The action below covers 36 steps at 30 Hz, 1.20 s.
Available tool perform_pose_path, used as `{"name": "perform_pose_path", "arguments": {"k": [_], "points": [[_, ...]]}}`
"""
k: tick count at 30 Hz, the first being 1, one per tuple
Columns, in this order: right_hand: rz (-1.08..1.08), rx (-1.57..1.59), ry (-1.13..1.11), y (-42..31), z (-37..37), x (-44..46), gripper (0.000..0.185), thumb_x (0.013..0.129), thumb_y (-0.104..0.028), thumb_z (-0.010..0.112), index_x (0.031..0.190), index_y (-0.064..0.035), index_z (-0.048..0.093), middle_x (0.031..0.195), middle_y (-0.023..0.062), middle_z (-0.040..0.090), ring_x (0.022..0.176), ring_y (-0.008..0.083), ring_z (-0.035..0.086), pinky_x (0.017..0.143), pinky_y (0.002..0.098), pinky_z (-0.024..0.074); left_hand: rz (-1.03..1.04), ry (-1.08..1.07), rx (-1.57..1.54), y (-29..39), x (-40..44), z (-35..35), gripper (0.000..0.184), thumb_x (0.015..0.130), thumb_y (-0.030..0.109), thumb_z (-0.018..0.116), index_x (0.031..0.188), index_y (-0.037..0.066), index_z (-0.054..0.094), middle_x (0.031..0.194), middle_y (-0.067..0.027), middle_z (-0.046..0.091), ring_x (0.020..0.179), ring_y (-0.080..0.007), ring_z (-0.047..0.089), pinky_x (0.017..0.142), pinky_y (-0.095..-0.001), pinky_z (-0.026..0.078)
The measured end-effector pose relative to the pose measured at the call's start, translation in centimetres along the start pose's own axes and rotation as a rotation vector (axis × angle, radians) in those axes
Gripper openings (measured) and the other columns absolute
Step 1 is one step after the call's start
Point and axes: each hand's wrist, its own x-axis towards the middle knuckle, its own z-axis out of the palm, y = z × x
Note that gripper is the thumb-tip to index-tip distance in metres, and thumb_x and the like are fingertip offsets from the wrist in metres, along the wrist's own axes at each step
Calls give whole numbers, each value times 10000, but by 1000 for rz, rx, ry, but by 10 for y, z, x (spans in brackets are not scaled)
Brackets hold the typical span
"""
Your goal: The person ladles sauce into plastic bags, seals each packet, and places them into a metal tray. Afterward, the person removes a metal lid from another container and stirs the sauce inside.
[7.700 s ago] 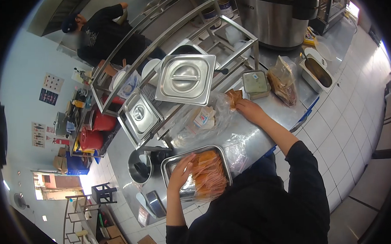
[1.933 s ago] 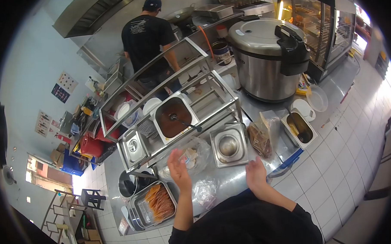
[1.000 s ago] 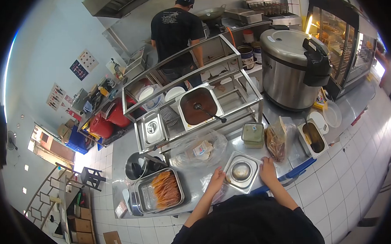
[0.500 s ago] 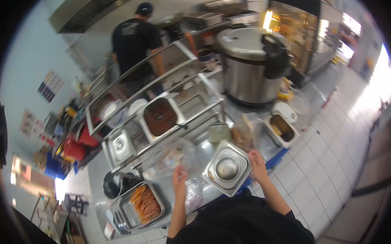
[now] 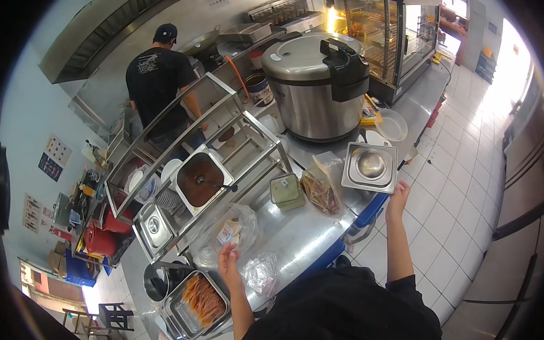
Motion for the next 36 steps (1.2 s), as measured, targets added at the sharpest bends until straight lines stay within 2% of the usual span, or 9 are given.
{"name": "perform_pose_path", "arguments": {"k": [2,9,14,16,20,23,25,31,36], "points": [[0,-23,177,-26,21,-20,425,973,-168,437,1360,-16,349,1261,167,465,1185,260,455,1040,417,336,12,9,-30,11,2,-1,314,940,125,536,1239,30,540,1165,-82,599,999,-144,556,877,-288,437],[-441,-433,379,-85,108,-86,448,983,-187,446,1399,-65,334,1307,116,413,1184,256,418,1066,369,284,133,121,-45,36,10,-9,363,939,85,543,1286,-2,483,1222,-121,567,1079,-202,564,996,-344,414],[-571,-194,-887,-135,240,-142,338,972,-153,440,1280,-27,494,1257,139,473,1190,260,449,1047,352,319,330,120,108,88,73,-11,501,948,146,543,1407,25,386,1418,-150,421,1319,-253,395,1081,-370,325],[-638,-269,-1028,-116,305,-146,326,967,-169,447,1232,-16,560,1258,178,495,1202,309,469,1029,365,356,297,118,83,93,107,-12,528,949,165,543,1426,32,360,1470,-177,362,1354,-257,351,1093,-382,303],[-669,-520,-1108,-59,417,-144,359,963,-255,452,1185,-17,606,1223,193,562,1205,340,487,1005,388,387,-98,158,-97,61,191,-40,416,952,254,526,1305,43,462,1211,-140,568,1132,-248,540,966,-331,423],[-327,-687,-1121,-32,470,-142,324,873,-264,508,921,9,676,912,248,649,1035,407,570,885,441,465,-222,-94,-239,50,229,-53,204,950,216,510,1088,72,553,936,-67,625,841,-188,597,757,-334,487],[-467,-602,-1103,-11,480,-137,287,854,-232,520,906,-2,684,981,228,637,1029,384,560,915,424,448,-181,74,-41,45,240,-49,133,964,133,474,1021,42,554,932,-61,614,878,-186,587,790,-331,482],[-223,-212,-994,-41,478,-156,216,847,-187,534,878,-15,661,1049,159,561,1094,296,499,959,357,390,2,56,-255,94,225,-36,99,980,106,473,1004,29,531,923,-41,602,846,-158,578,808,-294,473],[114,74,-1223,-114,462,-160,175,886,-152,509,774,-50,598,718,-22,529,673,76,480,618,251,385,70,-87,-340,161,191,-30,108,989,109,459,1014,36,534,975,-54,626,906,-149,614,842,-312,503]]}}
